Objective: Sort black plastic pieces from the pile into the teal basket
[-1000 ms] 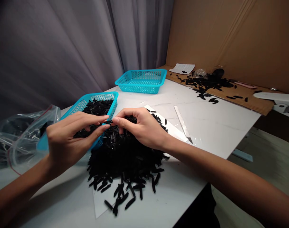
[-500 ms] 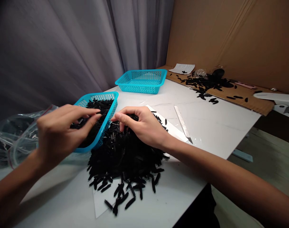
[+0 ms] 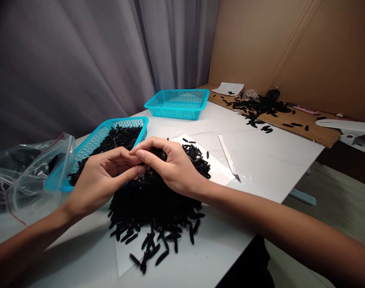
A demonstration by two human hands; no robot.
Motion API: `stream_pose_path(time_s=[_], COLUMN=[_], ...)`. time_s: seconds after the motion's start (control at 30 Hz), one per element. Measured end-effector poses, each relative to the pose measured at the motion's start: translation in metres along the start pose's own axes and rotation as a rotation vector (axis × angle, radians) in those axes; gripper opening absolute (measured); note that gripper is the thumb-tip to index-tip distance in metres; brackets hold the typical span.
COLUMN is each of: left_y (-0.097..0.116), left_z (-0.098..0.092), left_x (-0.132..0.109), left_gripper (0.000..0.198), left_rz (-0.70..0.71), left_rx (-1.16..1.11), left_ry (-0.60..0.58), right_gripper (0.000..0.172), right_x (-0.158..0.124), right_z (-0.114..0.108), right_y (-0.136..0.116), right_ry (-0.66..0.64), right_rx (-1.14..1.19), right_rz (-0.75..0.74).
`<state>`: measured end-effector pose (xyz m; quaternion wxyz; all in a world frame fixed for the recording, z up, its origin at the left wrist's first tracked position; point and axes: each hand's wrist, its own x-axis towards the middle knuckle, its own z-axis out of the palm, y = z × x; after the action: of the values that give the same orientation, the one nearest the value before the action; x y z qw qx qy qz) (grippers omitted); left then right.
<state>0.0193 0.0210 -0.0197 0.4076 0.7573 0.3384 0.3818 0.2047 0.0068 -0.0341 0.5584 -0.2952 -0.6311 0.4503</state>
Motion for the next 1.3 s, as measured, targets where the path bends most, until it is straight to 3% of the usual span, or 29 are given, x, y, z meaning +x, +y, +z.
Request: stream_pose_path(time_s=[0.13,0.23,0.43,0.83,0.93,1.03,1.1,1.17,1.3], left_y=[0.001,-0.003,-0.007,-0.003,-0.005,-0.010,-0.011,-0.010,-0.003], left_z=[-0.010,-0.013,-0.013,-0.014,-0.028,-0.052,-0.062,-0.059,-0.028], left_x=[0.002,0.003,0.002,0.001,0.007,0.017,0.022,0.022,0.008], left_gripper=[0.010,0.009,0.008,0.011,0.013,0.024,0.021,0.022,0.015], left_rz=[0.057,0.149,0.270,0.436,0.491,0.400,0.321,0.352,0.571], left_rx=[0.193,0.367,0.493,0.565,0.752,1.119,1.200,1.097,0.837], left_ry=[0.147,0.217,0.223,0.271,0.269,0.300,0.282,0.236,0.029], right_gripper=[0.010,0.018,0.006,0.008,0.012,0.022,0.026,0.023,0.022], right_x=[0.004,0.006,0.005,0.005,0.006,0.007,0.008,0.008,0.005], right_z=[-0.006,-0.010,-0.012,-0.014,-0.015,-0.016,-0.016,-0.013,-0.005], right_y=[0.000,0.001,0.000,-0.004,-0.004,-0.002,-0.001,0.001,0.004], right_ry=[0.057,0.006,-0.046,-0.022,0.002,0.036,0.035,0.018,-0.051], right_rx=[-0.072,-0.074,-0.189,-0.190,-0.192,-0.160,-0.074,0.045,0.255], right_rz=[0.033,0.111,0.096,0.051,0.079,0.195,0.302,0.401,0.508])
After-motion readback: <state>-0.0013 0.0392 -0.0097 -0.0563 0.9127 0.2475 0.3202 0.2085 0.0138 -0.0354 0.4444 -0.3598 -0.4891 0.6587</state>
